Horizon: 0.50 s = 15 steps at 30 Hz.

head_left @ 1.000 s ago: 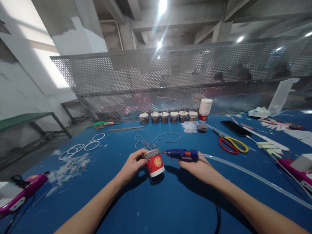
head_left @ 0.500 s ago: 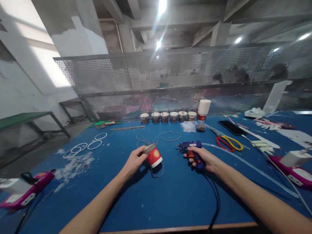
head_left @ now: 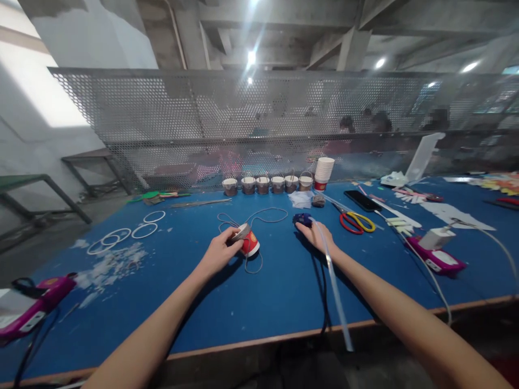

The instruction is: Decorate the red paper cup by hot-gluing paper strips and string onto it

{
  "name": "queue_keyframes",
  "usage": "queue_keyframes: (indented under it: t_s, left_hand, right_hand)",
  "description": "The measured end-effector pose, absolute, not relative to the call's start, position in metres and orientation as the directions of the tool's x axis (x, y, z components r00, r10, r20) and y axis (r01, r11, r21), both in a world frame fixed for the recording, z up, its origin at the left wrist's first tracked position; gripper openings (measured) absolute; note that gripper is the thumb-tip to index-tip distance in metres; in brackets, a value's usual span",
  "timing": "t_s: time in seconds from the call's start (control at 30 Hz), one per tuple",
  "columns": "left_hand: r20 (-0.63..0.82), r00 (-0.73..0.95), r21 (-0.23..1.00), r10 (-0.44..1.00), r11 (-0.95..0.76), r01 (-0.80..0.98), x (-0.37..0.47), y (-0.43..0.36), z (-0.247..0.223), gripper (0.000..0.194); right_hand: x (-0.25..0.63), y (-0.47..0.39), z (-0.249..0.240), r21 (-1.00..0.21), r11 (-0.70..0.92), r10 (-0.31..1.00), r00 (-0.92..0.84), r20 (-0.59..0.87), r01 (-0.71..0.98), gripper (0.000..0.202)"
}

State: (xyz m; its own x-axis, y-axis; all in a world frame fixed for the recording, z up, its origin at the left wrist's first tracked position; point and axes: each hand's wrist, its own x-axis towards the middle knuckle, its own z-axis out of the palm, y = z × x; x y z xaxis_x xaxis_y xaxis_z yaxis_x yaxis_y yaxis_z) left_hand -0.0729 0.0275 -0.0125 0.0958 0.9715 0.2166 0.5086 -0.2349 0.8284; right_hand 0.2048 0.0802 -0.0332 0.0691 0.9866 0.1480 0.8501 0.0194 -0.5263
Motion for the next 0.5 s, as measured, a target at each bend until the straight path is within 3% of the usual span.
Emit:
queue_keyframes:
  t_s: [0.17, 0.3, 0.37, 0.5]
  left_hand:
    - [0.219, 0.123, 0.85, 0.968, -0.251, 0.464, -0.073, 0.024, -0.01, 0.028]
    - [0.218, 0.127, 0.869, 0.968, -0.251, 0.426, -0.069, 0.019, -0.005, 0.026]
    - [0.226, 0.132, 0.873, 0.965, -0.26, 0.413, -0.067, 0.017, -0.003, 0.024]
    - [0.234, 0.152, 0.863, 0.96, -0.277, 0.422, -0.059, 0.01, 0.0, 0.022]
  right_hand:
    - [0.216, 0.061, -0.032, -0.526, 0.009, 0.974, 0.112, 0.197, 0.85, 0.035]
    - [0.224, 0.021, -0.034, -0.526, 0.019, 0.948, 0.152, 0.281, 0.85, 0.02]
    - [0.219, -0.002, -0.037, -0.563, 0.12, 0.944, 0.082, 0.32, 0.817, 0.017]
    - [0.182, -0.034, -0.037, -0.692, 0.404, 0.902, -0.132, 0.412, 0.598, 0.012]
